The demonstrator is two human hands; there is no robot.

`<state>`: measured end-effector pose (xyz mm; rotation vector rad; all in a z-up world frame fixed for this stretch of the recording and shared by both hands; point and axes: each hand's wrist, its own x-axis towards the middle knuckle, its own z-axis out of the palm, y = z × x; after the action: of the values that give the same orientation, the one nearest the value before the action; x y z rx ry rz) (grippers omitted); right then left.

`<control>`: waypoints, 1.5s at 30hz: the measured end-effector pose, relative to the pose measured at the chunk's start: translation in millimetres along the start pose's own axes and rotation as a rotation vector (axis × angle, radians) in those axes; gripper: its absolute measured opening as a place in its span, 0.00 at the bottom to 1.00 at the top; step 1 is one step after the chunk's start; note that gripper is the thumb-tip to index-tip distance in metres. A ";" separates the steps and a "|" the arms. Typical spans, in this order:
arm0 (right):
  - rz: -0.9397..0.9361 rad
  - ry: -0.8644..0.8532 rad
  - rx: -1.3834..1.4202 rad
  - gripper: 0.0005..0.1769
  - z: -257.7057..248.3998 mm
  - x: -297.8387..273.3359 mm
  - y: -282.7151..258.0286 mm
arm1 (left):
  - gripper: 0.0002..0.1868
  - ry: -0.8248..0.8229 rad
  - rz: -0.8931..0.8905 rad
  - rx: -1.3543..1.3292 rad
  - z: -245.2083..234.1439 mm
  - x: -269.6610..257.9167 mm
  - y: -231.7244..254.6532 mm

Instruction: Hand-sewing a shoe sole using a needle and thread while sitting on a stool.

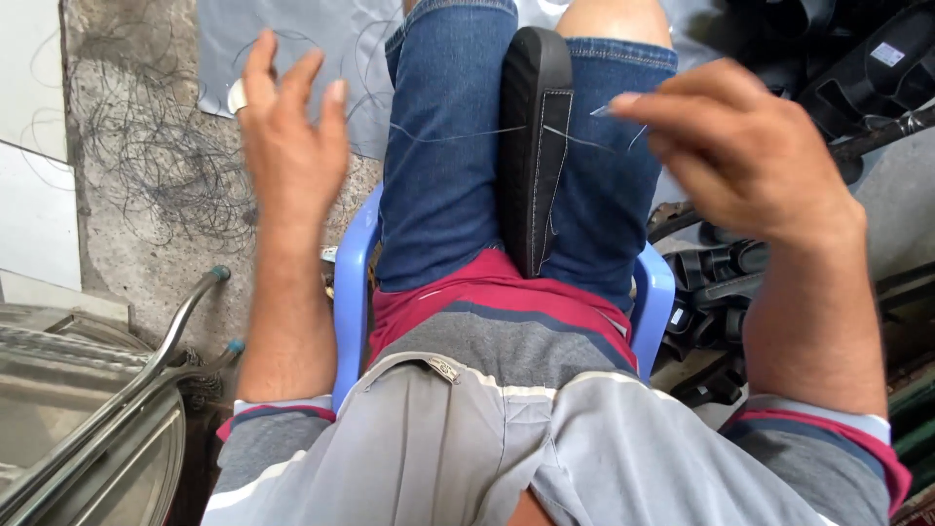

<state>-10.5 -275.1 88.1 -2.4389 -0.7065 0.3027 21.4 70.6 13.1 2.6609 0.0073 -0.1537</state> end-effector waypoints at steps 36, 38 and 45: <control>-0.132 0.094 -0.942 0.15 22.0 37.2 -26.2 | 0.29 -0.320 0.550 -0.635 44.5 -3.4 62.5; -0.185 0.102 -0.732 0.15 26.1 37.7 -13.5 | 0.28 -0.314 0.543 -0.663 46.5 -3.3 58.8; -0.257 0.110 -0.041 0.15 37.7 42.9 10.1 | 0.29 -0.407 0.469 -0.842 40.3 -1.4 53.2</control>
<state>16.0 -241.0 49.3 -2.3473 -0.9720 0.0532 17.4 4.8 2.1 1.6989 -0.5507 -0.4237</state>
